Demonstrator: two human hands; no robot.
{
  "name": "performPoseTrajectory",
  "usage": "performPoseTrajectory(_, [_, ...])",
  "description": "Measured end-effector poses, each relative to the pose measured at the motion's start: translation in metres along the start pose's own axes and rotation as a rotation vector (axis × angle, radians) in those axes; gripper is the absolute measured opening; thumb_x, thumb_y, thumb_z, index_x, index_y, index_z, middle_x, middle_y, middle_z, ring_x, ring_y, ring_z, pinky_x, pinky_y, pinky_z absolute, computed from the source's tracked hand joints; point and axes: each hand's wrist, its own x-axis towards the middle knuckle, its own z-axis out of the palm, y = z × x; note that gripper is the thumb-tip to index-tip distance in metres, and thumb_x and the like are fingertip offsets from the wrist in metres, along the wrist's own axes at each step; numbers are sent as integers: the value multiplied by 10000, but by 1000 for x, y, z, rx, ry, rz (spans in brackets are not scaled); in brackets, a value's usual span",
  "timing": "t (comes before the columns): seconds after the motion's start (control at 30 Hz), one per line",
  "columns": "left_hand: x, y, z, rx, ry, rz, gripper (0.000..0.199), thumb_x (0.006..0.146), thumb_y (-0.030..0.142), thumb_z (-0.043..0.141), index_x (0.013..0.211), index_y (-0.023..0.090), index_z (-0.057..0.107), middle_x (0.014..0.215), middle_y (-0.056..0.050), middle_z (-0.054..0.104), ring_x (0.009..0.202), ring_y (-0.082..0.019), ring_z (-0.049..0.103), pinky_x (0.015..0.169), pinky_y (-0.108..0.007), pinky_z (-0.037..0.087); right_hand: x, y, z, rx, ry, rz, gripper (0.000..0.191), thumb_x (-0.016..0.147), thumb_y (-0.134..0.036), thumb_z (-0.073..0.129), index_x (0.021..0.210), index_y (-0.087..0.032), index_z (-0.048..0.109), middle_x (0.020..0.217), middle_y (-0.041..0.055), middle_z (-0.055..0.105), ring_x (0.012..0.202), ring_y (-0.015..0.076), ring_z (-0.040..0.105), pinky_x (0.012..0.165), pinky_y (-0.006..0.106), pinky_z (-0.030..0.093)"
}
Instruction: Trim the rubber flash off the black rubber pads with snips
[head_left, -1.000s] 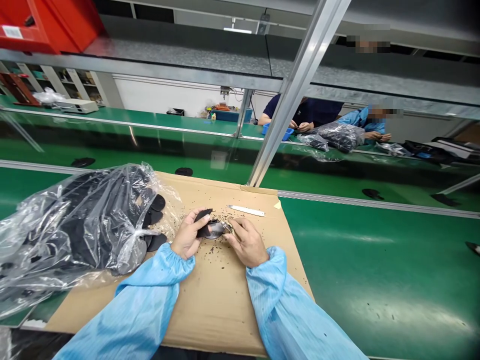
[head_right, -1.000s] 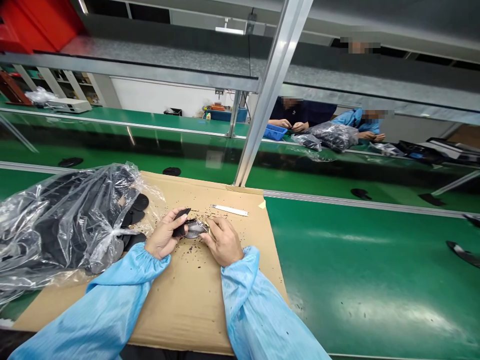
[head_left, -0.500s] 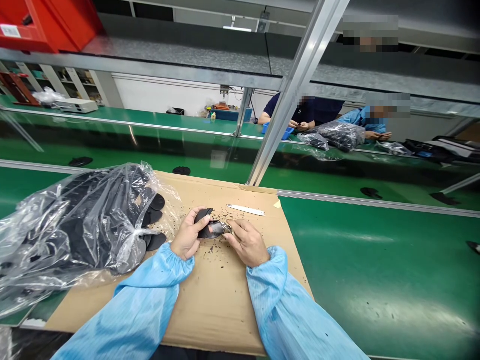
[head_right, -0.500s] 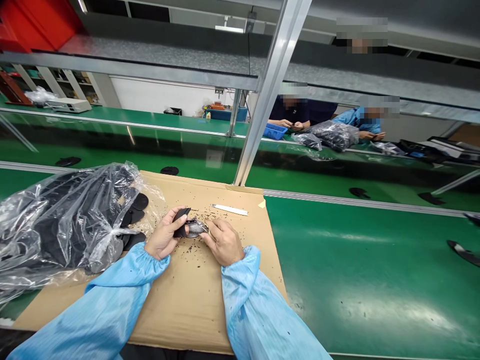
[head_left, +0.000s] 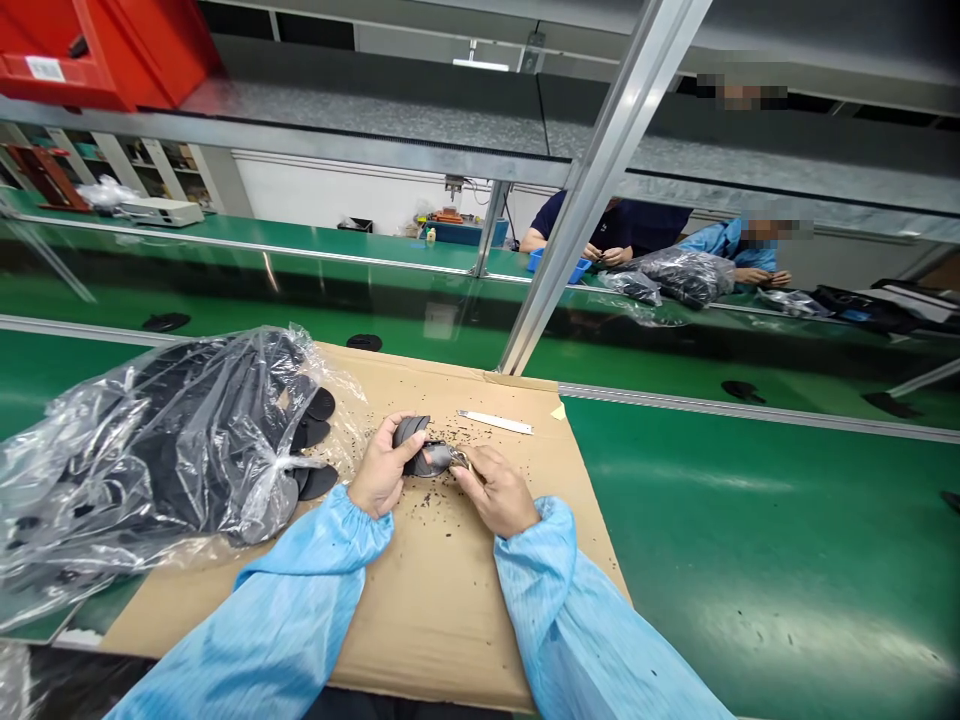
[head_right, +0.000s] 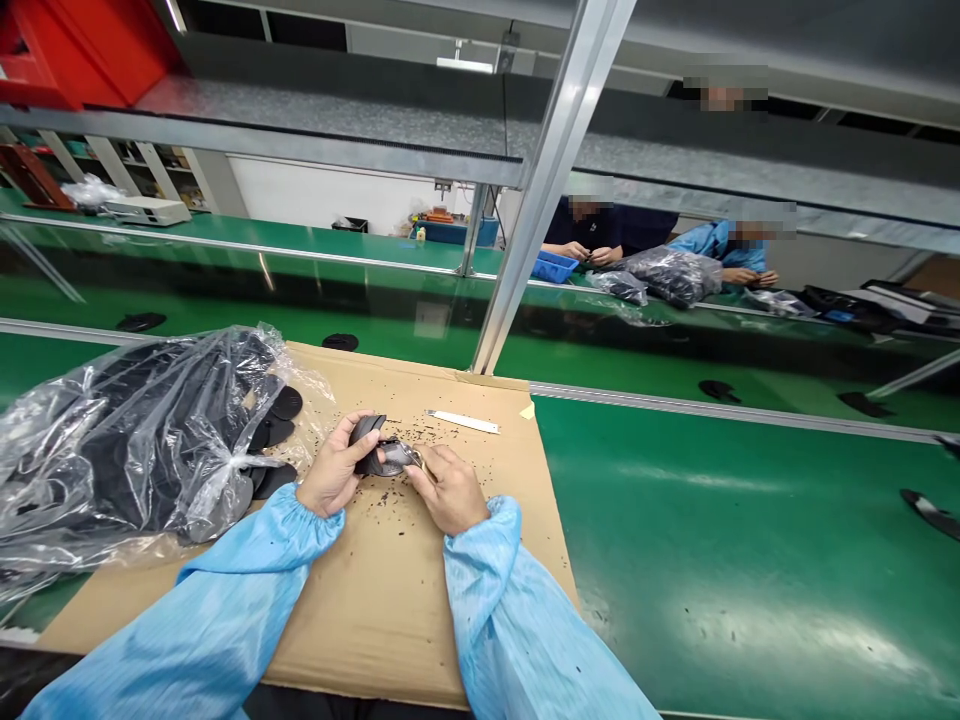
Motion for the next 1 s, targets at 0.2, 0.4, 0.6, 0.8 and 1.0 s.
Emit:
performPoseTrajectory(0.2, [0,-1,-1,9,-3,-2,606,623,327,805,1111,187,475,798,11,596,560,-93,584,608,-248,521,0,2,0,-44,0,3,309,938,-360,489,1177,-211,618,1002,94,649,925,207,623,853,346,524])
performPoseTrajectory(0.4, [1,-1,-1,-2,5,-13,578,633,309,794,1108,192,487,804,14,596,555,-91,582,601,-253,524,2,1,-1,116,-34,57,281,938,-357,490,1109,-213,662,913,65,679,851,192,633,781,316,525])
performPoseTrajectory(0.6, [2,2,-2,-63,65,13,681,593,166,805,1178,221,461,767,42,590,574,-86,586,605,-214,500,3,6,-6,167,34,154,299,941,-376,484,1089,-197,673,926,68,676,867,205,626,789,329,514])
performPoseTrajectory(0.8, [8,4,-7,-171,117,-83,584,581,188,834,1082,158,535,790,8,616,513,-36,513,453,-138,387,2,7,-4,90,42,112,294,930,-354,505,1135,-200,648,994,80,665,928,207,620,844,339,506])
performPoseTrajectory(1.0, [10,2,-9,-266,109,-125,437,618,172,821,992,161,593,774,9,609,556,-51,528,479,-150,427,0,4,-1,61,22,60,288,927,-355,511,1134,-198,636,998,90,658,943,206,620,853,335,516])
